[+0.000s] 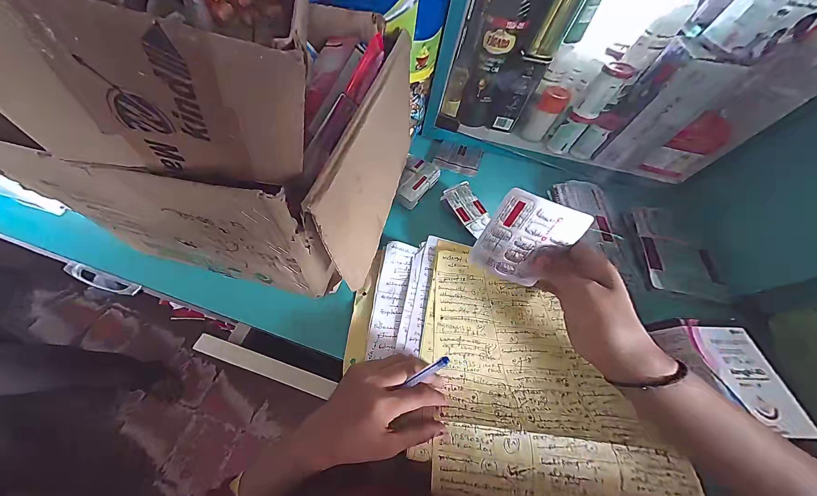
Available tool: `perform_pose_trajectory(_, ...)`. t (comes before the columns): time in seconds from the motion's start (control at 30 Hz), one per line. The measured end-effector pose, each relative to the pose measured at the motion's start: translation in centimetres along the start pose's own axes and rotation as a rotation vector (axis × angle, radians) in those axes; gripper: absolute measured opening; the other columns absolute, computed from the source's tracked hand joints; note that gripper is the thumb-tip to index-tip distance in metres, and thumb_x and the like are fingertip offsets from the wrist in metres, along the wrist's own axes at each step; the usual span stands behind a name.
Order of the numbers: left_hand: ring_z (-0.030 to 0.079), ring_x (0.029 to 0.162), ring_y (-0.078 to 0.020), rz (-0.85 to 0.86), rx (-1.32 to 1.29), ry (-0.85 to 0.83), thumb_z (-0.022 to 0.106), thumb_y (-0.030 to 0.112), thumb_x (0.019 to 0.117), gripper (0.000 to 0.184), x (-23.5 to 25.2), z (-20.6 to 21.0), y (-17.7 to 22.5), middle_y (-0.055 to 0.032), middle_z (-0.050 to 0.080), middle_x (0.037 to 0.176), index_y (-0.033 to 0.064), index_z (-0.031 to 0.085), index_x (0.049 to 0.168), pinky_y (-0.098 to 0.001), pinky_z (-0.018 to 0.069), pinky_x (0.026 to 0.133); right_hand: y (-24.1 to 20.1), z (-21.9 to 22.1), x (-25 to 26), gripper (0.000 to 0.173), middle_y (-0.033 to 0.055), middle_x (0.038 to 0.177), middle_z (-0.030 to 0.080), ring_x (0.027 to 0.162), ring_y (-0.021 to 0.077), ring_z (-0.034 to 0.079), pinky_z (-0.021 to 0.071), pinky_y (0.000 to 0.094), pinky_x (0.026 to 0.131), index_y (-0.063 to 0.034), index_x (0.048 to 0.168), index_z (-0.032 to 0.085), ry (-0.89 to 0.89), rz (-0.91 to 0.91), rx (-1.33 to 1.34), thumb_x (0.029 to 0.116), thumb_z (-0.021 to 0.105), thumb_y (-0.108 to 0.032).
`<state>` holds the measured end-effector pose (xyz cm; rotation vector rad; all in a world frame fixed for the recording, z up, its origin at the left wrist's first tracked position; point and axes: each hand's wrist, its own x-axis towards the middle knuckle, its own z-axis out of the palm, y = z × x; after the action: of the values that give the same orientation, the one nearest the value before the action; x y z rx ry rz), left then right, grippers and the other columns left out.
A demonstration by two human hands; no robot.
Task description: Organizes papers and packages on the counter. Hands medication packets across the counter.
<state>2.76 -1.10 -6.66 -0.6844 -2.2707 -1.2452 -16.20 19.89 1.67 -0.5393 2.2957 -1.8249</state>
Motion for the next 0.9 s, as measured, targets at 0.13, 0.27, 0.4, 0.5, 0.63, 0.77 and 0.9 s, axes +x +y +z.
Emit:
perform_pose_trajectory(0.13, 0.066, 0.112, -0.0141, 0.016, 0.006, 0.031, 0.069, 0.028, 0.0977, 0.021, -0.2, 0.2, -0.3, -0.0092, 0.073, 0.109, 0.0087, 0.075, 0.103, -0.0235, 0.0524, 0.096, 1.0, 0.1, 0.0, 0.026, -0.0066, 0.108, 0.068, 0.100, 0.0041, 0.067, 0.0582, 0.0283, 0.088, -0.0137, 0.125, 0.054, -0.005, -0.056, 0.055, 0.1003, 0.048, -0.010)
perform_pose_trajectory(0.27, 0.066, 0.114, -0.0149, 0.048, -0.064, 0.019, 0.067, 0.020, 0.0978, 0.013, -0.3, 0.0, -0.4, -0.0079, 0.074, 0.106, 0.0087, 0.074, 0.097, -0.0251, 0.0523, 0.099, 1.4, 0.7, -0.4, 0.030, -0.0073, 0.112, 0.068, 0.105, 0.0025, 0.066, 0.0558, 0.0265, 0.094, -0.0130, 0.130, 0.054, 0.019, -0.042, 0.042, 0.1007, 0.048, -0.010)
perform_pose_trajectory(0.4, 0.067, 0.114, -0.0168, 0.091, -0.125, 0.013, 0.066, 0.016, 0.0981, 0.012, -0.5, -0.2, -0.6, -0.0080, 0.074, 0.104, 0.0084, 0.075, 0.097, -0.0272, 0.0527, 0.101, 2.0, 1.4, -1.0, 0.036, -0.0045, 0.119, 0.067, 0.112, 0.0022, 0.065, 0.0548, 0.0248, 0.098, -0.0096, 0.138, 0.048, 0.032, 0.003, 0.035, 0.1019, 0.047, -0.009)
perform_pose_trajectory(0.5, 0.067, 0.114, -0.0170, 0.095, -0.109, 0.011, 0.066, 0.016, 0.0981, 0.012, -0.6, -0.2, -0.6, -0.0082, 0.074, 0.104, 0.0087, 0.075, 0.097, -0.0266, 0.0529, 0.100, 2.1, 1.6, -1.1, 0.036, -0.0055, 0.119, 0.067, 0.112, 0.0012, 0.064, 0.0541, 0.0239, 0.098, -0.0096, 0.138, 0.048, 0.040, -0.006, 0.040, 0.1018, 0.047, -0.007)
perform_pose_trajectory(0.63, 0.067, 0.114, -0.0168, 0.085, -0.104, 0.011, 0.067, 0.018, 0.0979, 0.012, -0.6, -0.2, -0.6, -0.0078, 0.074, 0.103, 0.0089, 0.076, 0.095, -0.0269, 0.0534, 0.100, 2.4, 1.4, -1.2, 0.036, -0.0054, 0.120, 0.066, 0.113, 0.0016, 0.064, 0.0542, 0.0245, 0.099, -0.0096, 0.138, 0.047, 0.043, -0.032, 0.042, 0.1020, 0.046, -0.008)
perform_pose_trajectory(0.77, 0.068, 0.113, -0.0163, 0.078, -0.112, 0.021, 0.068, 0.018, 0.0976, 0.011, -0.6, 0.0, -0.7, -0.0069, 0.074, 0.102, 0.0091, 0.074, 0.094, -0.0270, 0.0544, 0.100, 2.4, 1.6, -1.3, 0.037, -0.0038, 0.122, 0.065, 0.115, 0.0022, 0.063, 0.0537, 0.0239, 0.099, -0.0092, 0.139, 0.047, 0.051, -0.043, 0.063, 0.1017, 0.046, -0.006)
perform_pose_trajectory(0.9, 0.066, 0.114, -0.0154, 0.067, -0.252, -0.033, 0.060, 0.018, 0.1028, 0.018, -0.3, -0.8, -0.7, -0.0065, 0.074, 0.106, 0.0073, 0.074, 0.098, -0.0275, 0.0528, 0.101, 2.3, 1.5, -1.3, 0.036, -0.0048, 0.120, 0.065, 0.113, 0.0010, 0.063, 0.0542, 0.0230, 0.097, -0.0092, 0.138, 0.047, 0.071, -0.053, 0.085, 0.1019, 0.046, -0.006)
